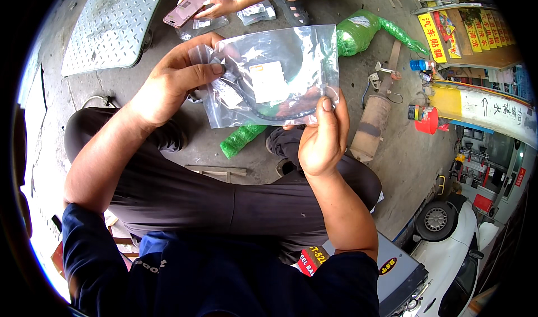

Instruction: The person unpacks small plastic bags containing electrical parts and uses a screwdriver to tighten connections on a metal component with attached wires. They handle several packaged items and a green-wrapped object on the floor while assembling the parts.

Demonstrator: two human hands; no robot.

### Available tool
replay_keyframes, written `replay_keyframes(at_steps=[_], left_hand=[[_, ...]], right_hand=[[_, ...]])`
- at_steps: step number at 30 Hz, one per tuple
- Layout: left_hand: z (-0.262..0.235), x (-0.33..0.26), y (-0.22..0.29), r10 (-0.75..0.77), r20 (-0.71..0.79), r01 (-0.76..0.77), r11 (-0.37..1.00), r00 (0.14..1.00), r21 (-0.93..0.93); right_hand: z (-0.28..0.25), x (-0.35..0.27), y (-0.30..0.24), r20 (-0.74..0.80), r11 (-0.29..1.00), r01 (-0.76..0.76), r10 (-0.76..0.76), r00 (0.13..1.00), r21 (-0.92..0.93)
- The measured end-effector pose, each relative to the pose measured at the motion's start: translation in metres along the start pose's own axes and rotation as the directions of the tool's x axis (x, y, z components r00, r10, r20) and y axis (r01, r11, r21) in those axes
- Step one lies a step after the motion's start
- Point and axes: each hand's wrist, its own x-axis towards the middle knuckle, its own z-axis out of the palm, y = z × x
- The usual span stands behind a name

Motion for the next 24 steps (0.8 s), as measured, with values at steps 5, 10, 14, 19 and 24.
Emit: replay_keyframes(at_steps=[5,10,14,19,24], left_hand=[[0.007,-0.003,0.01,-0.133,-0.105,0.126,0.99,0.986,-0.07],[0.004,0.003,0.002,-0.078,-0.092,0.079,0.997,0.993,0.015],[0.004,0.004,-0.003,-0.041,-0.14,0.057,0.992,0.989,0.114],[0.001,0.003,-0.006,0.012,-0.111,0.008,0.984,0.994,0.18],[0.008,0.002,-0.006,0.095,-0.206,-0.05,0.976,0.974,0.214]], right_hand=[[-0.012,0.008,0.002,-0.076,1.0,0.013,-0.013,0.997,0.011],[-0.013,0.012,0.002,-0.12,1.0,0.015,-0.014,0.993,0.008],[-0.012,0.01,0.004,-0.105,1.0,0.006,-0.007,0.994,-0.007],[-0.011,0.011,0.007,-0.087,1.0,0.018,-0.017,0.996,0.006],[-0.01,0.012,0.007,-0.072,0.999,-0.029,0.028,0.997,-0.021]])
